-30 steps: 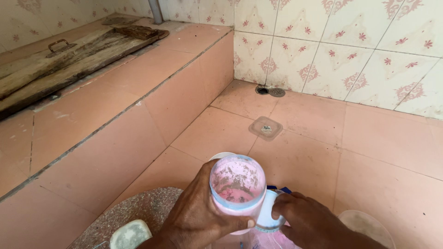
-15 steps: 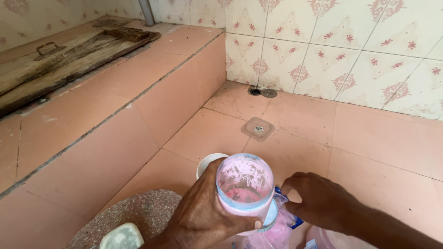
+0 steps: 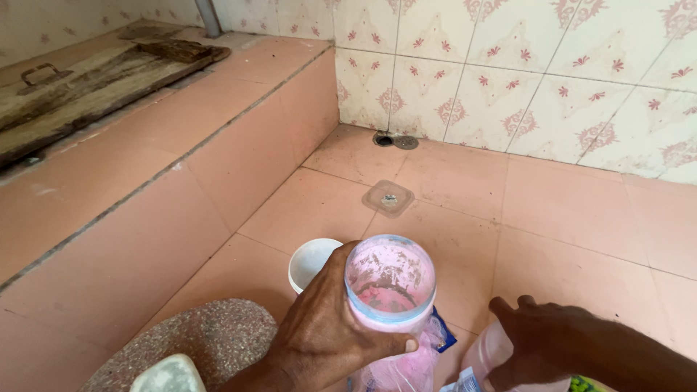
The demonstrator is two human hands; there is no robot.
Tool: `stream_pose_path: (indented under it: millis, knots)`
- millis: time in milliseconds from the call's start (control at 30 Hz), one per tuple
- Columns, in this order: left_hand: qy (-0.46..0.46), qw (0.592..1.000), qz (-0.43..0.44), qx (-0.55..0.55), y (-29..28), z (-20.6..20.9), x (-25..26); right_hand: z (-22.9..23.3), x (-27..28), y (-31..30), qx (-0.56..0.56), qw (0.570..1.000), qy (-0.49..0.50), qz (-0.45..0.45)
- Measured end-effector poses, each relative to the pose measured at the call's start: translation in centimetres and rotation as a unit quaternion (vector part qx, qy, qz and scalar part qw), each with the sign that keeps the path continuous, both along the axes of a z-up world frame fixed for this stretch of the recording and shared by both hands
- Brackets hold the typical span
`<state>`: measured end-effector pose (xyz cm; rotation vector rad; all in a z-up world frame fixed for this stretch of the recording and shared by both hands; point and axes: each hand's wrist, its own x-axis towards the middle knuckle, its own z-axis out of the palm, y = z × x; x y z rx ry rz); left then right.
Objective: The person unscrews several containers to pour pink powder and liquid between them, then organizes the jars, a shower loofah, and a packet of detergent on the floor.
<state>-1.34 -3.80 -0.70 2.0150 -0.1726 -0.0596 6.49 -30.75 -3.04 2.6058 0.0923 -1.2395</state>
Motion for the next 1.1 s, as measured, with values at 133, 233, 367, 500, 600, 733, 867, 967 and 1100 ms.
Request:
stream_pose_path:
  millis: [133,233,367,500,600,733,867,967,1100]
  knots:
    - [0.007,1.000,-0.001,0.020,-1.4,-0.1,0.6,-2.3,-1.1,-1.7,0.065,0.996,-0.057,-0.005]
    - [0.007,0.999,-0.007,-0.032,-2.6,-0.2,1.1,-2.8,-1.5,-2.6,0.107,0.990,-0.090,-0.003]
    - [0.060,0.998,0.026,0.014,-4.7,-0.4,2.1,-2.4,-1.2,-3.7,0.143,0.983,-0.113,-0.008]
    - [0.041,0.999,0.022,-0.011,-6.7,-1.0,2.9,-1.9,-0.9,-4.8,0.167,0.978,-0.123,-0.010]
    - [0.049,0.997,0.010,-0.064,-8.3,-1.7,3.6,-1.8,-1.0,-5.3,0.184,0.975,-0.123,-0.008]
    - [0.040,0.996,-0.008,-0.081,-10.2,-2.8,4.6,-1.3,-0.8,-6.1,0.196,0.972,-0.128,-0.002]
    - [0.042,0.997,0.006,-0.071,-10.8,-3.2,5.4,-0.9,-0.6,-6.1,0.215,0.969,-0.124,0.002]
    - [0.065,0.996,0.010,-0.058,-11.2,-3.4,5.7,-0.6,-0.5,-6.2,0.224,0.967,-0.119,0.002]
    - [0.043,0.998,-0.005,-0.054,-11.5,-3.7,5.9,-0.6,-0.4,-6.3,0.234,0.966,-0.112,-0.008]
